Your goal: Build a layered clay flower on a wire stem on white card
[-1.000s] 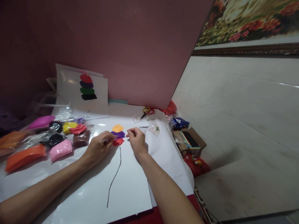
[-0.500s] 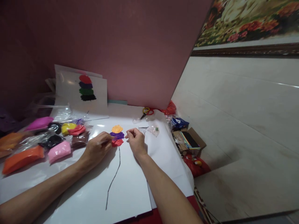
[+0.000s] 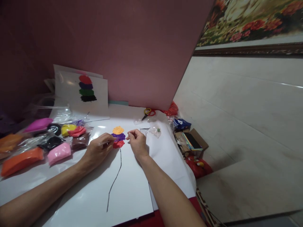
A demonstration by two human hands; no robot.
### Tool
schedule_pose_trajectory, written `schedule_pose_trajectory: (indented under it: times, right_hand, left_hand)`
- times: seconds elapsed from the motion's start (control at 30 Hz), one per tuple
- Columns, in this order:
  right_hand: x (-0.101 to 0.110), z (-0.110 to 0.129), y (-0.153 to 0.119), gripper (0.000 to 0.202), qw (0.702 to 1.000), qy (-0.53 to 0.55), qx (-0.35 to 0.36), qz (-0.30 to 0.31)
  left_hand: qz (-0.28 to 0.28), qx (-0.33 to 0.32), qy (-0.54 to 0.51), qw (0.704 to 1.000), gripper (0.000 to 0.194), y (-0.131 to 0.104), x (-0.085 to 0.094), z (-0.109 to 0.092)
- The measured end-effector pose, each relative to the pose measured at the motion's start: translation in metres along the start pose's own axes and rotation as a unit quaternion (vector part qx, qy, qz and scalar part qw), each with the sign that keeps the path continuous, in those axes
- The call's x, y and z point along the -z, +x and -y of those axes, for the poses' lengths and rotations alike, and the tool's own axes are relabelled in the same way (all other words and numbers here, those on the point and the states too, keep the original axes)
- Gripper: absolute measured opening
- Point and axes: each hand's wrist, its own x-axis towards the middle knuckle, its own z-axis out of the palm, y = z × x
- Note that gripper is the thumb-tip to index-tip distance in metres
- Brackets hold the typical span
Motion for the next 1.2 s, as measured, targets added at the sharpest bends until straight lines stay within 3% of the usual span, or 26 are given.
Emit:
schedule_pose_trajectory:
  times: [0.47,0.63,0.7,0.77,0.93,1.07,1.2]
  right_hand:
    - [0.000,0.000,0.000,0.013,1.000,-0.001,0.005,0.000]
    - [0.001,0.002,-0.003,0.014,1.000,-0.010,0.013,-0.002]
    - [0.002,0.005,-0.006,0.014,0.997,-0.047,0.052,-0.010]
    - [0.004,0.010,-0.011,0.013,0.984,-0.119,0.135,-0.009]
    - [0.004,0.023,-0.023,0.027,0.902,-0.262,0.338,0.061]
    - [0.001,0.025,-0.029,0.023,0.859,-0.324,0.390,0.064]
    - [-0.001,0.023,-0.030,0.024,0.851,-0.333,0.399,0.071]
  left_hand:
    - [0.005,-0.025,0.034,0.999,0.017,-0.002,-0.001,0.001]
    - [-0.064,-0.020,0.059,0.996,0.013,-0.001,0.003,-0.003]
    - [-0.102,-0.013,0.052,0.993,0.010,-0.001,0.004,-0.005]
    - [-0.107,-0.025,0.032,0.993,0.007,-0.002,0.006,-0.007]
    - [-0.057,-0.113,-0.038,0.991,0.012,-0.001,0.008,-0.011]
    - [-0.040,-0.126,-0.073,0.989,0.014,-0.003,0.007,-0.013]
    - [-0.034,-0.110,-0.083,0.990,0.010,-0.005,0.007,-0.014]
